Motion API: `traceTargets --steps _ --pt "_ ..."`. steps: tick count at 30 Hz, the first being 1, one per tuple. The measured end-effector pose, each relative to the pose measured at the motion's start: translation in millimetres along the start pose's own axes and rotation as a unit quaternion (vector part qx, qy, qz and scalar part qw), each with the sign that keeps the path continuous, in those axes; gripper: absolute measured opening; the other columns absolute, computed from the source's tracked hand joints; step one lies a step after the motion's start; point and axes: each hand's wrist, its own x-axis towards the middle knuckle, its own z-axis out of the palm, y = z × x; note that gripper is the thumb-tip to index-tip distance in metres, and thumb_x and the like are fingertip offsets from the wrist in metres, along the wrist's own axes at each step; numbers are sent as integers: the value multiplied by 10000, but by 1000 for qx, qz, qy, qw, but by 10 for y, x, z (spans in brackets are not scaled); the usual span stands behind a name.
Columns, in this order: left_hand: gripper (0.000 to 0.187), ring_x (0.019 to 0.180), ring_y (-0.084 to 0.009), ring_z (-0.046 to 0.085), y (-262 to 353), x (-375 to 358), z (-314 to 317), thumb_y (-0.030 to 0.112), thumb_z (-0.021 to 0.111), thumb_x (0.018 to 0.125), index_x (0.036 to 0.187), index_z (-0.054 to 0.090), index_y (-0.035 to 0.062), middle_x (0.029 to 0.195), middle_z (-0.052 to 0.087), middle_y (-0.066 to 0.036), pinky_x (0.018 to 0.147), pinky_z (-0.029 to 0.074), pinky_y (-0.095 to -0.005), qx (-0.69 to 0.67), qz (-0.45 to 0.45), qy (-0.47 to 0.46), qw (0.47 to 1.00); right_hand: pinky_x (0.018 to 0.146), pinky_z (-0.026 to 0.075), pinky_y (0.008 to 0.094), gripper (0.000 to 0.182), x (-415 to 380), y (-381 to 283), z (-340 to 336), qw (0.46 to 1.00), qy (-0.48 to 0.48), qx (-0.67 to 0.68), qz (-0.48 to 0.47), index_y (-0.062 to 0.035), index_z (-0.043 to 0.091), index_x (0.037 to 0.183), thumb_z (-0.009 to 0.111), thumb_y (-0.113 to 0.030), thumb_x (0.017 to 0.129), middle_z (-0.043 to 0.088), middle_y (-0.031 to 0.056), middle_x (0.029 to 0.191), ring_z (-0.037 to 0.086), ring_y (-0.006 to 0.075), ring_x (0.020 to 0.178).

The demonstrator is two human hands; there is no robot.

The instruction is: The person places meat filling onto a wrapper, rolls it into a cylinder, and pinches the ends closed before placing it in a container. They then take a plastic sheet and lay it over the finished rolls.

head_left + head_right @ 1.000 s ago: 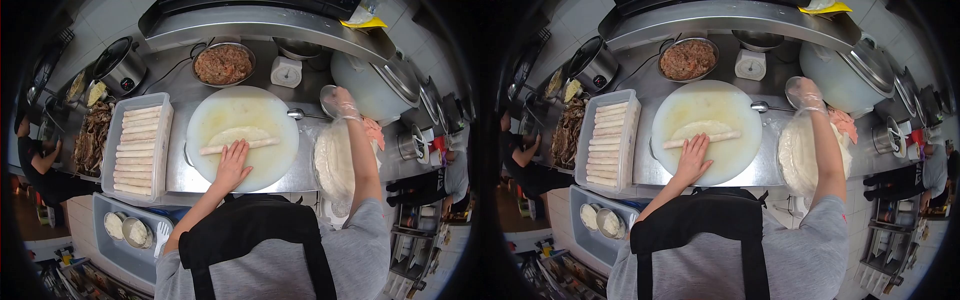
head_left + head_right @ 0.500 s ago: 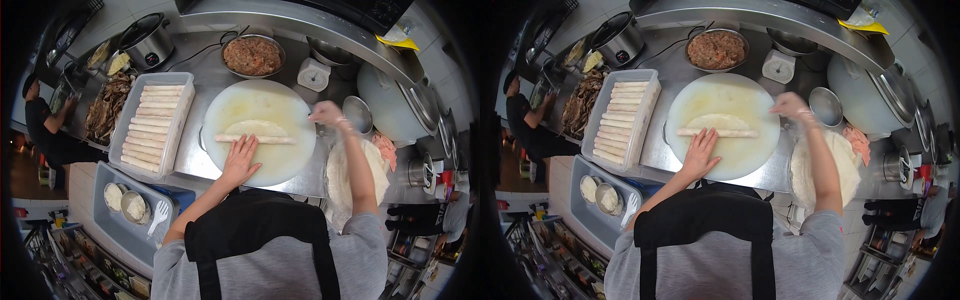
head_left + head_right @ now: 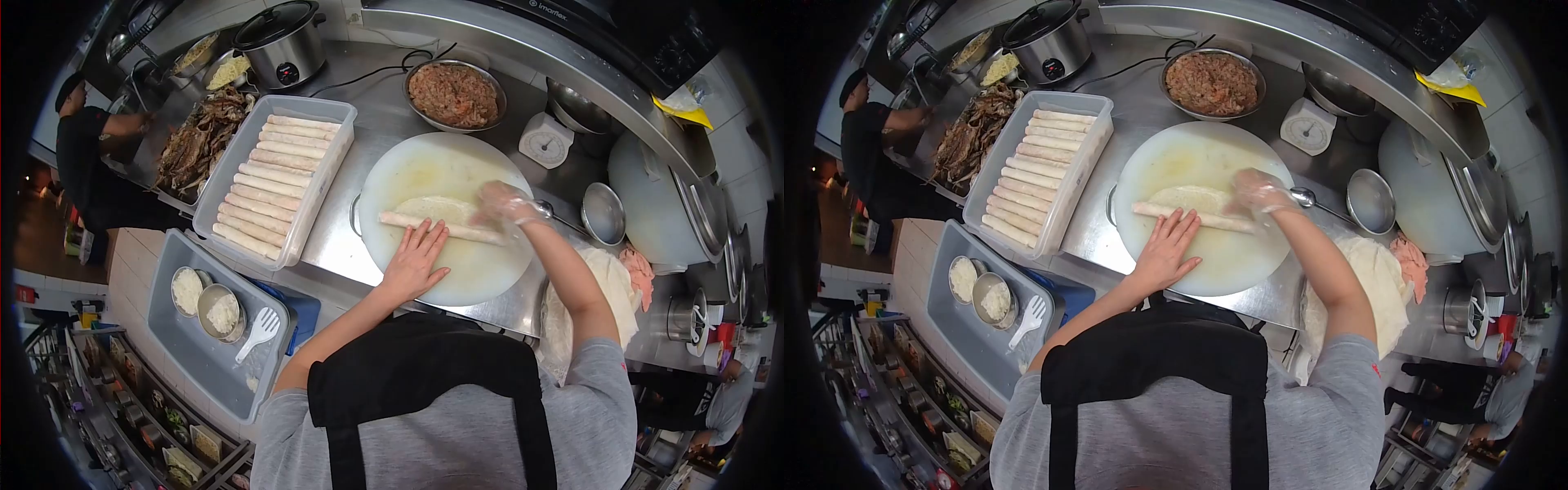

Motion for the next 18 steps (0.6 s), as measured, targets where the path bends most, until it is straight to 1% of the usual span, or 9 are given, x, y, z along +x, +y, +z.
traceTargets --steps 2,5,10,12,13,14,15,16,18 --pt "736 1360 -329 217 -17 -6 20 361 587 833 1415 273 39 1468 270 -122 1110 177 -495 1 2 -1 1000 837 502 407 649 28 -388 -274 994 37 88 54 14 659 986 788 -480 585 640 232 1005 631 349 942" --pt "735 1363 -324 215 -16 -1 28 373 578 838 1415 272 34 1468 272 -122 1111 175 -490 8 3 -1 1000 811 497 421 691 143 -555 -412 983 86 158 43 38 644 954 766 -537 591 648 216 928 633 358 889" --pt "732 1363 -320 221 -17 -6 8 383 569 844 1412 275 28 1466 276 -126 1113 173 -486 6 9 0 1000 809 499 406 636 -184 108 -17 996 82 38 2 14 652 950 780 -490 582 651 201 980 636 343 884" --pt "727 1362 -321 224 -16 -5 11 379 571 843 1408 282 26 1467 275 -126 1111 178 -489 1 3 5 1000 763 509 389 534 -532 559 -123 983 121 77 115 -1 672 878 783 -438 591 662 199 915 647 320 831" --pt "727 1362 -321 224 -12 -1 11 379 571 843 1408 282 26 1467 275 -126 1111 178 -489 -4 10 4 1000 706 505 391 456 -713 850 -205 966 150 145 156 0 680 799 775 -403 607 659 210 834 654 304 784" --pt "723 1363 -322 222 -11 4 7 376 572 843 1407 285 25 1467 275 -125 1110 179 -492 1 4 0 1000 672 492 408 452 -929 1092 -248 930 232 177 225 12 675 761 768 -406 617 654 208 789 657 302 751" --pt "720 1363 -323 221 -6 7 2 373 573 842 1405 289 25 1467 275 -123 1109 180 -495 7 0 -5 1000 691 485 419 430 -1083 1384 -283 918 214 172 284 9 678 762 775 -385 620 652 215 817 657 300 780" --pt "720 1366 -323 217 3 7 -7 368 575 841 1407 288 27 1471 270 -118 1108 179 -501 10 -2 -4 1000 719 484 419 415 -1230 1646 -107 895 281 199 285 -3 683 808 789 -358 623 661 210 857 656 313 812" --pt "721 1368 -322 213 -2 14 0 368 574 841 1409 287 29 1474 265 -117 1108 179 -502 13 4 -11 1000 732 483 425 419 -1333 1969 143 892 263 148 336 -15 684 845 794 -354 624 666 203 880 652 327 833"
